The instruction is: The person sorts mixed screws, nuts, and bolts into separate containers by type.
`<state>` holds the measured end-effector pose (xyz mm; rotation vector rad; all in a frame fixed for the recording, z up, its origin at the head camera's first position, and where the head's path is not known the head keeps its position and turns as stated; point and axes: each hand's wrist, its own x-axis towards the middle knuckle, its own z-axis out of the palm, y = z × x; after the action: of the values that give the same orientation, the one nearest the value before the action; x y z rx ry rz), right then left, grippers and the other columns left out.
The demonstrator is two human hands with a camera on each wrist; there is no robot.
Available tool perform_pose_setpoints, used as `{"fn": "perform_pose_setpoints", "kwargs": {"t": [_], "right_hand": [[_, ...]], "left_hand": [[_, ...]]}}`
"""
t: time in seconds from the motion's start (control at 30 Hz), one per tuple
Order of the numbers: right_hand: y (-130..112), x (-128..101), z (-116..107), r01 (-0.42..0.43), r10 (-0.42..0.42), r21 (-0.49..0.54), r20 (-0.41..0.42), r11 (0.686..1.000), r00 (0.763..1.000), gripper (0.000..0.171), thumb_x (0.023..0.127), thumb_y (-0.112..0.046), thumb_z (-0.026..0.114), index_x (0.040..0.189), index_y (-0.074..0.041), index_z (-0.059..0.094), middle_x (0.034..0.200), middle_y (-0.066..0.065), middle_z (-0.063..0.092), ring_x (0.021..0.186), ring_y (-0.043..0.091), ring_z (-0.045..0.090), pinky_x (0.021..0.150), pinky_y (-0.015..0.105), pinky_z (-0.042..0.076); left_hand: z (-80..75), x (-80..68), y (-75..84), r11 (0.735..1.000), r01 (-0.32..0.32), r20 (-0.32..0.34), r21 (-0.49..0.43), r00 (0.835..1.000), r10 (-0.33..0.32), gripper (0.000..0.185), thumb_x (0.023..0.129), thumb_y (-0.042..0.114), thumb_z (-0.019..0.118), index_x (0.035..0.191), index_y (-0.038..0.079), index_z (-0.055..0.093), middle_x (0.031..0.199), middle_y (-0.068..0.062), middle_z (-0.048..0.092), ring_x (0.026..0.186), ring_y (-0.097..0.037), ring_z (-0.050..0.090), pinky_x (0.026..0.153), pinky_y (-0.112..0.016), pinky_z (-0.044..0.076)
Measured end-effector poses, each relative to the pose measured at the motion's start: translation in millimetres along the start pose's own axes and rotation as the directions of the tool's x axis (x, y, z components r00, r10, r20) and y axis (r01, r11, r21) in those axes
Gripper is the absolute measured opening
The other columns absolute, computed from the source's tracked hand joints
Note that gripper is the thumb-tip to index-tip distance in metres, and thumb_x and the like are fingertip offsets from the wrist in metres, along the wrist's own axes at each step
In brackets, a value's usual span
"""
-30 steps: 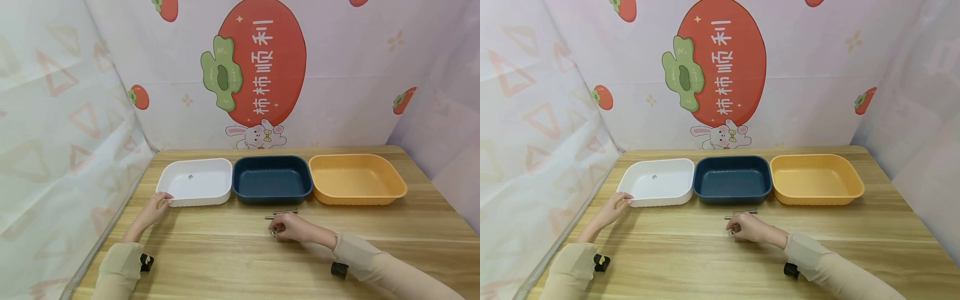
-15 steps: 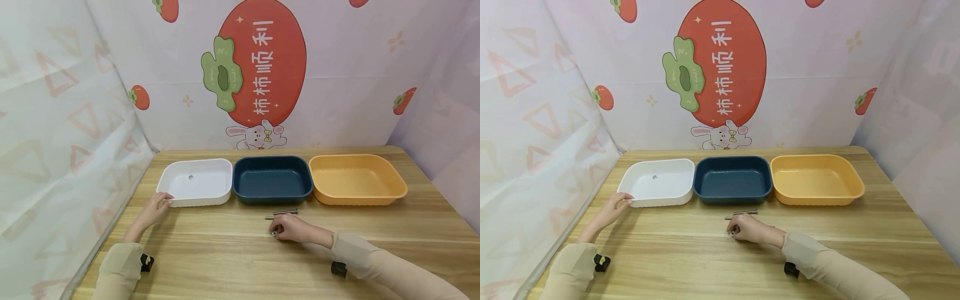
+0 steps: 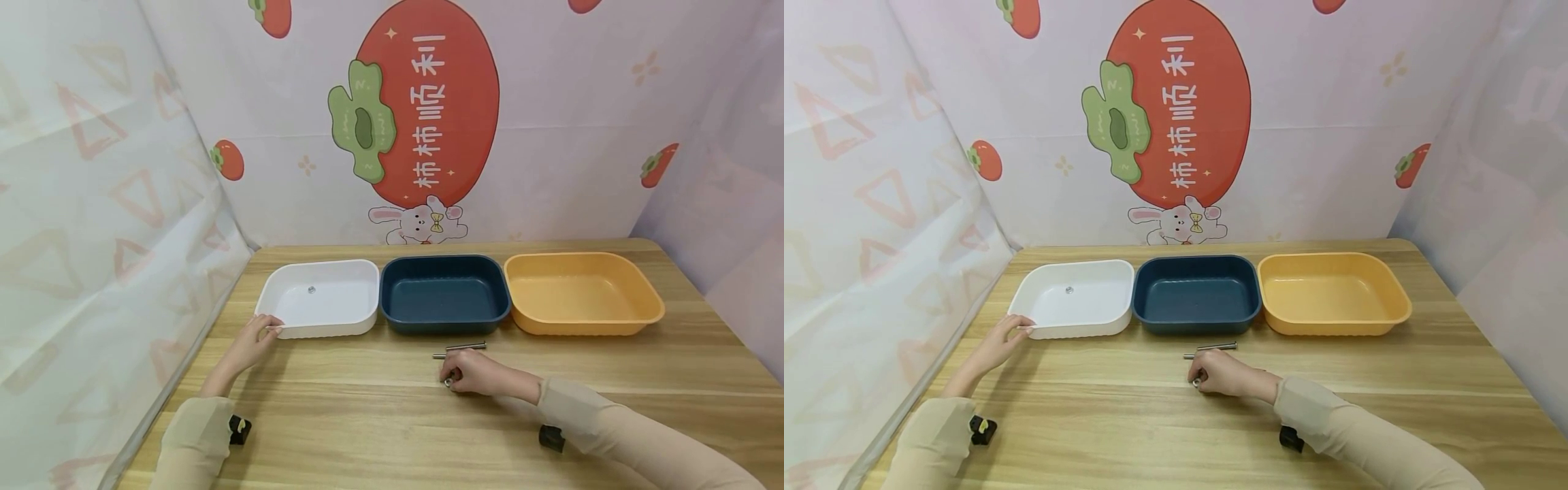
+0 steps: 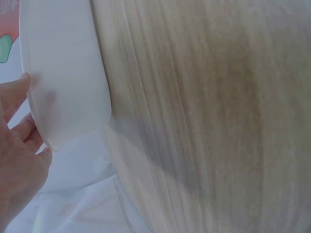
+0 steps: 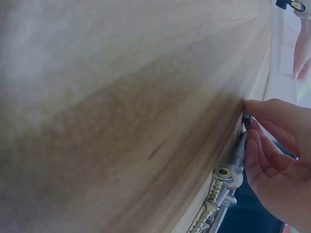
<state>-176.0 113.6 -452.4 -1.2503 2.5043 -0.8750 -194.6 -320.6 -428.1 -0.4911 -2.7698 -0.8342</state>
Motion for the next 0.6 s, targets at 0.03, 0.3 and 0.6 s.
{"fn": "perform_pose_setpoints", "kwargs": {"t": [0.03, 0.3, 0.6], "right_hand": [[0.4, 0.0, 0.2, -0.003, 0.003, -0.002, 0.002, 1.000, 1.000, 0.018, 0.071, 0.006, 0.064, 0.084, -0.006, 0.068, 0.080, -0.003, 0.056, 0.066, 0.003, 0.046, 0.057, 0.016, 0.041], [3.1, -0.6, -0.2, 0.097, -0.096, 0.030, -0.053, 0.995, 0.994, 0.013, 0.072, 0.003, 0.063, 0.083, -0.003, 0.068, 0.078, -0.003, 0.054, 0.065, 0.000, 0.045, 0.055, 0.016, 0.041], [1.4, 2.3, -3.2, 0.025, -0.021, 0.070, -0.063, 0.997, 0.998, 0.015, 0.072, 0.004, 0.061, 0.085, -0.001, 0.067, 0.080, -0.001, 0.054, 0.066, 0.004, 0.050, 0.057, 0.017, 0.044]], "left_hand": [[-0.1, 0.0, 0.2, 1.000, 0.002, 0.000, -0.002, 1.000, -0.002, 0.008, 0.086, 0.001, 0.053, 0.091, 0.000, 0.059, 0.085, -0.008, 0.055, 0.085, -0.026, 0.048, 0.075, -0.045, 0.038], [-0.9, -0.7, 0.1, 1.000, 0.000, -0.002, -0.006, 1.000, 0.000, 0.008, 0.086, 0.000, 0.053, 0.090, -0.001, 0.059, 0.085, -0.009, 0.056, 0.085, -0.027, 0.049, 0.077, -0.046, 0.038], [-0.9, 0.8, -0.7, 1.000, 0.015, 0.013, -0.006, 1.000, -0.015, 0.008, 0.086, 0.002, 0.052, 0.091, 0.000, 0.059, 0.087, -0.009, 0.056, 0.087, -0.027, 0.048, 0.077, -0.046, 0.037]]}}
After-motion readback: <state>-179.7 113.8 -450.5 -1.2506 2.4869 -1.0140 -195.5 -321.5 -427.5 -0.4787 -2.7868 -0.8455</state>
